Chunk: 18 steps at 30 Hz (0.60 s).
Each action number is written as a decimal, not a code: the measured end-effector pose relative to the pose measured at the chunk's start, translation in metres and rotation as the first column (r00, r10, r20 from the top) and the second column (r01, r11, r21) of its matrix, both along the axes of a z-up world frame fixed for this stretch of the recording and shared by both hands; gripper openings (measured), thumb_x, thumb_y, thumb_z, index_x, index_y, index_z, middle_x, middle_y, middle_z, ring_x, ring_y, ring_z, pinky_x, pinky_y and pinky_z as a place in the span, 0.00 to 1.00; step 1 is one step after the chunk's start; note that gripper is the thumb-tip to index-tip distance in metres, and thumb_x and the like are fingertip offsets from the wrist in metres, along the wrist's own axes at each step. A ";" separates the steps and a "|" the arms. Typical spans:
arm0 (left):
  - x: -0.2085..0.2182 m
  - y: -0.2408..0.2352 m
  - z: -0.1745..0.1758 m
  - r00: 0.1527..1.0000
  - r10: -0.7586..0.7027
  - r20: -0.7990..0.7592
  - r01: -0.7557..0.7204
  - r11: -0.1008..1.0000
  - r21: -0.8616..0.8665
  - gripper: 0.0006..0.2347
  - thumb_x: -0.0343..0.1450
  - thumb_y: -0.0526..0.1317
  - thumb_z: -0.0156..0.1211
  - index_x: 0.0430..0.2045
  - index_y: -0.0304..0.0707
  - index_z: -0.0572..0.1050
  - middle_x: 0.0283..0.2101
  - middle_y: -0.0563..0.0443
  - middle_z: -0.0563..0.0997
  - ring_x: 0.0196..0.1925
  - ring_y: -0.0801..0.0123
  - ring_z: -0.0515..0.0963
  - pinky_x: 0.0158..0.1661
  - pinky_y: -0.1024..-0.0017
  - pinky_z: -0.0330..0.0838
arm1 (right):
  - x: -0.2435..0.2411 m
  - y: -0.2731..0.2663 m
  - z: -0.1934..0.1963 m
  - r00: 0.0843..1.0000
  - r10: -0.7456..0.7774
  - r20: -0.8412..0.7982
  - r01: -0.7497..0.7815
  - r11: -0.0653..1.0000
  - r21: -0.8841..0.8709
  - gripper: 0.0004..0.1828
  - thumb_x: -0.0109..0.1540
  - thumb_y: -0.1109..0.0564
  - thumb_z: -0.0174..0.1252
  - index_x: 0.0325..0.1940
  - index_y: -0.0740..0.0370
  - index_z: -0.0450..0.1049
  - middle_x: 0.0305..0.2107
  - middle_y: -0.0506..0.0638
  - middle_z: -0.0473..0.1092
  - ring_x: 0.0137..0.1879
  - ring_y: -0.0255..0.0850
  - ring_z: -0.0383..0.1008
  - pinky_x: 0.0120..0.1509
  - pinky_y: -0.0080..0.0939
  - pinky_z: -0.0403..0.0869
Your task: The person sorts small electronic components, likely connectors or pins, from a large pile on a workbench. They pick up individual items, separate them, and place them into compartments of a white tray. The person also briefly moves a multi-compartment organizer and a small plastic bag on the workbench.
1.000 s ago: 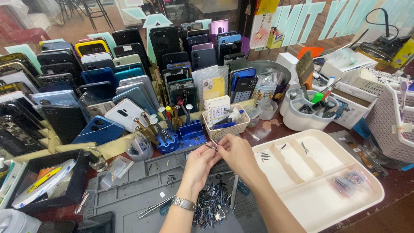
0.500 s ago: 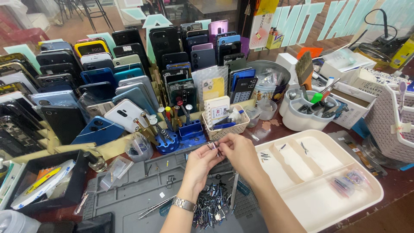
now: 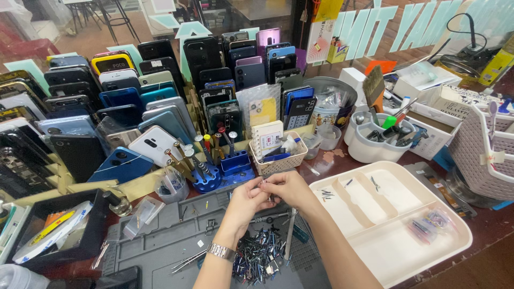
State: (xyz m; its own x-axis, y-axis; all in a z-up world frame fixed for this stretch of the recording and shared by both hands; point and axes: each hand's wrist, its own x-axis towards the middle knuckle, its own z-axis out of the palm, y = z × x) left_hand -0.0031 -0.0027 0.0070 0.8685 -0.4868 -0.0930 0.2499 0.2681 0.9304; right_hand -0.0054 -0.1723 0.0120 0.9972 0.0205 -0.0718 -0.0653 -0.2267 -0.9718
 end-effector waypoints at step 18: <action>-0.013 -0.038 0.010 0.991 -0.062 -0.118 0.032 0.970 -0.240 0.14 0.73 0.31 0.55 0.52 0.19 0.73 0.49 0.39 0.82 0.50 0.59 0.84 0.54 0.66 0.79 | -0.034 -0.022 0.043 0.958 -0.246 0.146 0.229 0.966 0.121 0.11 0.61 0.56 0.63 0.37 0.69 0.84 0.23 0.47 0.77 0.27 0.29 0.72 0.30 0.32 0.71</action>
State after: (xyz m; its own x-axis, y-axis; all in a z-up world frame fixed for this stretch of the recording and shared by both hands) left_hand -0.0157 -0.0410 0.0170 0.8334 -0.5476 -0.0749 0.3761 0.4625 0.8029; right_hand -0.0392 -0.1945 0.0552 0.9726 -0.2192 0.0778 0.0515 -0.1232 -0.9910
